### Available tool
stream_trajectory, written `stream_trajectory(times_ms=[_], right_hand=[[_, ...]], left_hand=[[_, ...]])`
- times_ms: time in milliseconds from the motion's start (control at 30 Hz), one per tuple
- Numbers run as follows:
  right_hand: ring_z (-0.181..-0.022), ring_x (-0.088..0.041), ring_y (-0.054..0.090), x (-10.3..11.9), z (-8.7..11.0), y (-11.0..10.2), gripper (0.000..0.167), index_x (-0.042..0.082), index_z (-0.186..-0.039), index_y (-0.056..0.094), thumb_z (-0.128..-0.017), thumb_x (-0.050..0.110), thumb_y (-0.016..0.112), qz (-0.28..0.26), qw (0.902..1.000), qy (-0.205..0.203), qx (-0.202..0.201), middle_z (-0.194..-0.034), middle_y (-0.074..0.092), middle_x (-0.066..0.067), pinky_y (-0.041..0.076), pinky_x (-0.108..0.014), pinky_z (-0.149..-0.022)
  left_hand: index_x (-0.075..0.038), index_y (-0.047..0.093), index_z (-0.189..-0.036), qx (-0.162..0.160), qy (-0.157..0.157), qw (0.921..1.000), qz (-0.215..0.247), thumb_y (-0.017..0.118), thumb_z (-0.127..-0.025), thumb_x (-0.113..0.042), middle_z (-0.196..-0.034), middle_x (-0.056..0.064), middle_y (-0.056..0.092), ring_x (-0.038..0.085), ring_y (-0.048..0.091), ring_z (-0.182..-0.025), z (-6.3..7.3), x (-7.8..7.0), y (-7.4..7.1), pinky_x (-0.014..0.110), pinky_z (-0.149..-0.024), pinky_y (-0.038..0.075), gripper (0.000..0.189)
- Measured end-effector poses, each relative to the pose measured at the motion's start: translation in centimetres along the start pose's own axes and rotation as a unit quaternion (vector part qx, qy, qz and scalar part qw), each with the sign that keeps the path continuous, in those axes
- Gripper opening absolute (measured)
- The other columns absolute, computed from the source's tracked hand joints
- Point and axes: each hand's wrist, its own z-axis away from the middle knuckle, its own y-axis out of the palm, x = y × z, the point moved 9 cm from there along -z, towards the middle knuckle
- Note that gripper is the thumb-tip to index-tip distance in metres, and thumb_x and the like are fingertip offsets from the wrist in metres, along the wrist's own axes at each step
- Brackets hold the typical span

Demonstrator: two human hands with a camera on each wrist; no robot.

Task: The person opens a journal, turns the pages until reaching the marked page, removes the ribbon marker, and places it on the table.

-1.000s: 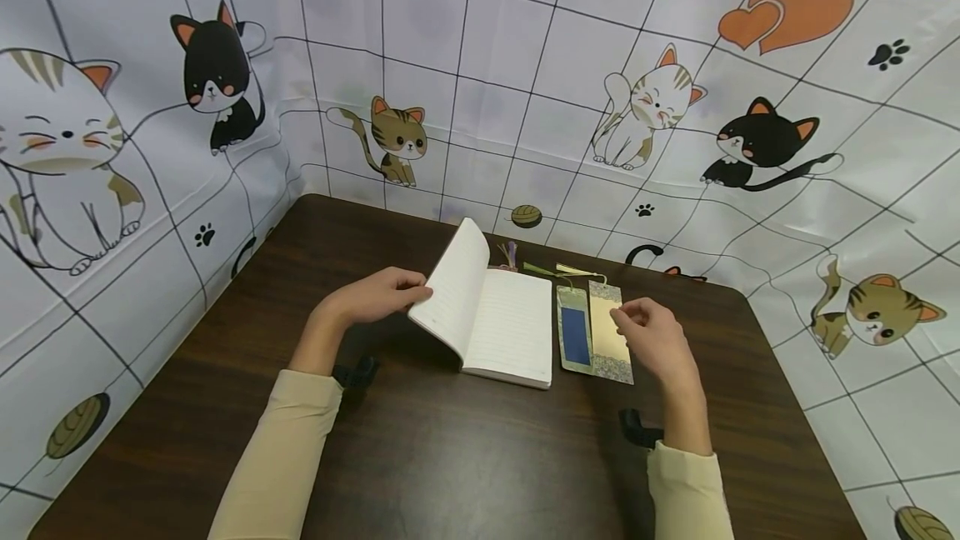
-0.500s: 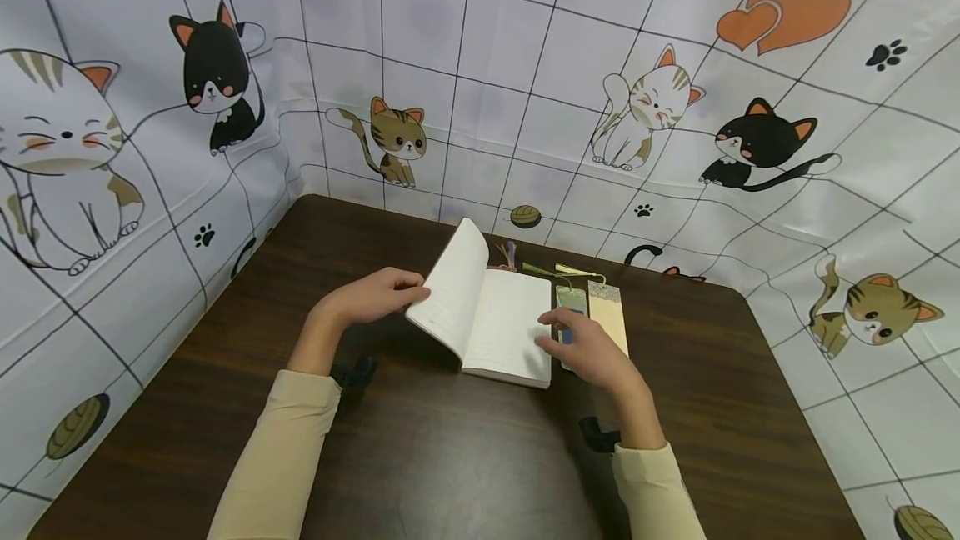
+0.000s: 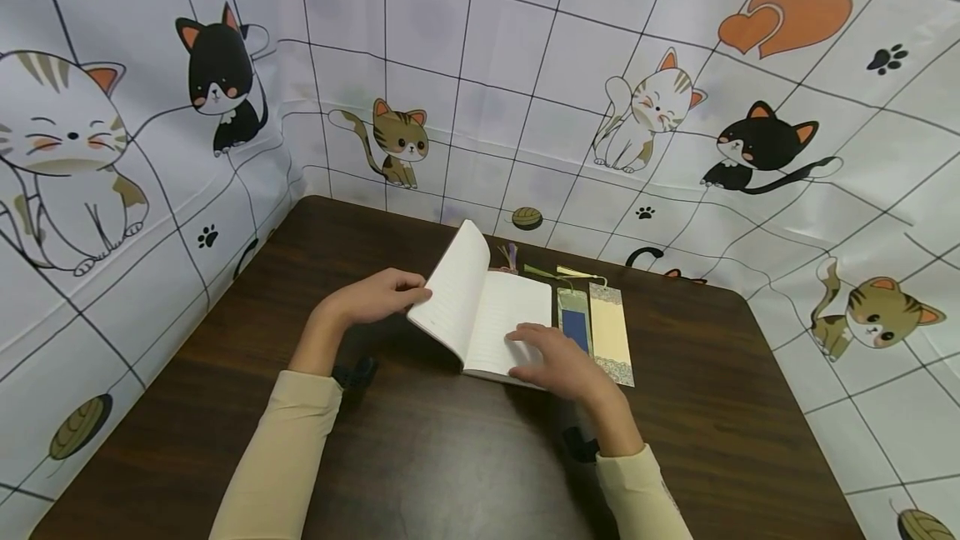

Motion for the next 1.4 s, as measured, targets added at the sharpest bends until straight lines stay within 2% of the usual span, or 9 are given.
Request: stream_trajectory(times_ms=[467,800,900,1000,1100,1200,1267,1333,1400], right_hand=[[-0.131,-0.037,0.062,0.1,0.1,0.6,0.050,0.011,-0.139,0.067,-0.092,0.020,0.084,0.018,0.9994,0.010,0.029,-0.152,0.061,-0.017,0.054,-0.053,-0.099],[-0.126,-0.030,0.065,0.5,0.9,-0.8,0.036,0.011,-0.130,0.071,-0.094,0.004,0.072,0.024,0.9982,0.050,0.021,-0.140,0.070,-0.012,0.047,-0.059,-0.108],[-0.127,-0.031,0.065,0.4,0.9,-1.6,0.038,0.010,-0.131,0.071,-0.093,0.001,0.073,0.029,0.9979,0.058,0.007,-0.140,0.070,-0.011,0.046,-0.060,-0.108],[-0.134,-0.036,0.062,0.3,0.9,-2.8,0.044,0.008,-0.135,0.069,-0.092,-0.001,0.076,0.032,0.9974,0.052,-0.037,-0.146,0.066,-0.014,0.048,-0.059,-0.109],[-0.143,-0.043,0.056,0.0,0.9,-4.0,0.061,0.007,-0.146,0.062,-0.088,0.001,0.082,0.045,0.9928,0.055,-0.097,-0.157,0.057,-0.019,0.050,-0.059,-0.110],[-0.152,-0.046,0.046,-0.7,0.9,-4.7,0.085,0.005,-0.163,0.041,-0.090,0.007,0.084,0.036,0.9855,0.085,-0.143,-0.167,0.042,-0.023,0.046,-0.061,-0.115],[-0.152,-0.046,0.046,-1.4,0.9,-4.7,0.097,0.002,-0.170,0.022,-0.094,0.012,0.081,0.003,0.9802,0.121,-0.157,-0.172,0.034,-0.024,0.049,-0.060,-0.111],[-0.143,-0.043,0.057,-2.1,0.8,-4.2,0.103,0.002,-0.172,0.007,-0.099,0.021,0.077,-0.042,0.9737,0.160,-0.157,-0.173,0.033,-0.023,0.055,-0.055,-0.103],[-0.140,-0.042,0.060,-2.2,0.8,-3.6,0.101,0.002,-0.172,0.005,-0.103,0.030,0.073,-0.077,0.9679,0.183,-0.154,-0.171,0.037,-0.023,0.056,-0.056,-0.101]], left_hand=[[-0.009,0.059,-0.093,0.002,0.007,1.0000,-0.005,0.051,-0.115,-0.030,-0.087,0.004,0.050,0.022,0.049,-0.084,-0.1,0.2,0.1,0.038,-0.078,0.040,0.032],[-0.009,0.060,-0.094,0.001,0.006,0.9999,-0.008,0.051,-0.115,-0.031,-0.087,0.003,0.050,0.024,0.050,-0.086,0.0,0.2,0.1,0.038,-0.079,0.041,0.032],[-0.009,0.061,-0.094,0.002,0.007,1.0000,-0.003,0.051,-0.115,-0.030,-0.088,0.004,0.051,0.026,0.051,-0.087,0.0,0.0,0.2,0.038,-0.080,0.041,0.031],[-0.008,0.060,-0.094,0.003,0.007,1.0000,0.001,0.052,-0.115,-0.029,-0.087,0.004,0.051,0.027,0.051,-0.087,-0.1,-0.1,0.2,0.038,-0.079,0.041,0.031],[-0.008,0.059,-0.093,0.003,0.007,1.0000,0.001,0.052,-0.115,-0.030,-0.086,0.004,0.050,0.027,0.050,-0.085,-0.1,-0.1,0.2,0.038,-0.078,0.041,0.032],[-0.009,0.060,-0.092,0.001,0.007,1.0000,-0.002,0.052,-0.115,-0.030,-0.086,0.004,0.050,0.025,0.050,-0.084,-0.1,0.0,0.2,0.038,-0.078,0.041,0.032],[-0.009,0.060,-0.092,0.000,0.007,1.0000,-0.003,0.052,-0.115,-0.031,-0.086,0.005,0.051,0.025,0.050,-0.084,-0.2,0.0,0.1,0.038,-0.078,0.041,0.032],[-0.009,0.060,-0.091,0.000,0.008,1.0000,-0.002,0.052,-0.115,-0.030,-0.086,0.007,0.051,0.027,0.050,-0.084,-0.2,0.1,0.2,0.038,-0.078,0.041,0.032],[-0.008,0.059,-0.091,0.001,0.008,1.0000,0.001,0.053,-0.115,-0.030,-0.086,0.008,0.051,0.029,0.051,-0.085,-0.2,0.0,0.2,0.038,-0.078,0.041,0.033]])
